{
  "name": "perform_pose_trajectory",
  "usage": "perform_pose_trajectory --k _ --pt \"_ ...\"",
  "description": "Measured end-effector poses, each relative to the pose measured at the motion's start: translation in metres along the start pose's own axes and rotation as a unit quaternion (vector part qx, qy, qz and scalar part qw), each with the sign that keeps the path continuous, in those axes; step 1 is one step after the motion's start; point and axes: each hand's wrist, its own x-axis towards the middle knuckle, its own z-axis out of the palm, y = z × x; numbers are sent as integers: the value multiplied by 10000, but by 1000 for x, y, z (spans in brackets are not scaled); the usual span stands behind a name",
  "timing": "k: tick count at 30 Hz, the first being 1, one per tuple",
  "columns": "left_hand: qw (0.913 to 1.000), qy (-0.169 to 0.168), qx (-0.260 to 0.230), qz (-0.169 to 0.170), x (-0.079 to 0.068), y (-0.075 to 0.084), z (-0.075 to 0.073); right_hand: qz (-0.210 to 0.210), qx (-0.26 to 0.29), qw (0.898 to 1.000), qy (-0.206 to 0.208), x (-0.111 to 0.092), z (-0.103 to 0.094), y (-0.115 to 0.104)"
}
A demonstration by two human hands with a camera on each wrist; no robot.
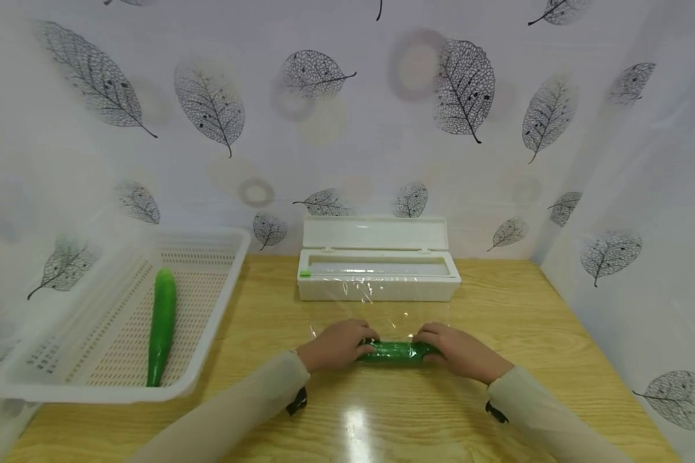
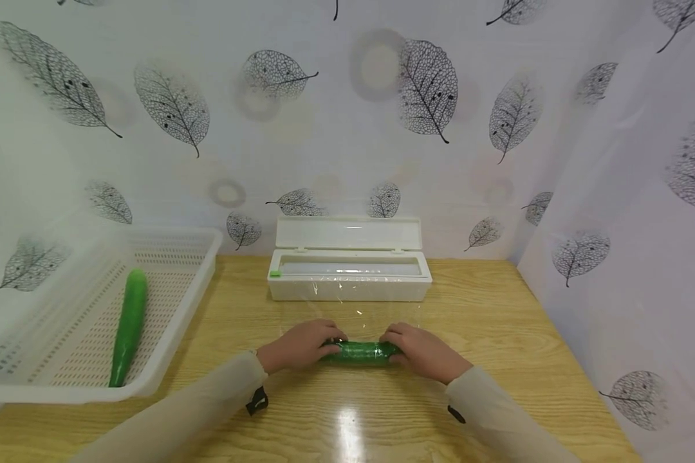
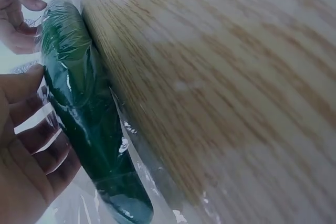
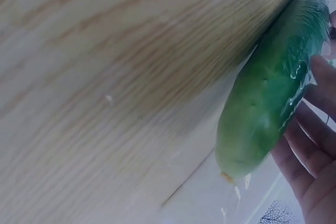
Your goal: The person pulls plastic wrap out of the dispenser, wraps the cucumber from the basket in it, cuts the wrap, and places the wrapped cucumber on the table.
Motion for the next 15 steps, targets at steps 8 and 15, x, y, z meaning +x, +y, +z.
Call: perform_pose_trajectory --k 8,15 --pt "9989 -42 -383 -281 3 -3 2 -1238 -574 9842 1126 11 11 -12" --pt "9986 0 -461 -252 5 -5 5 -1490 -1054 9777 1038 16 20 -18"
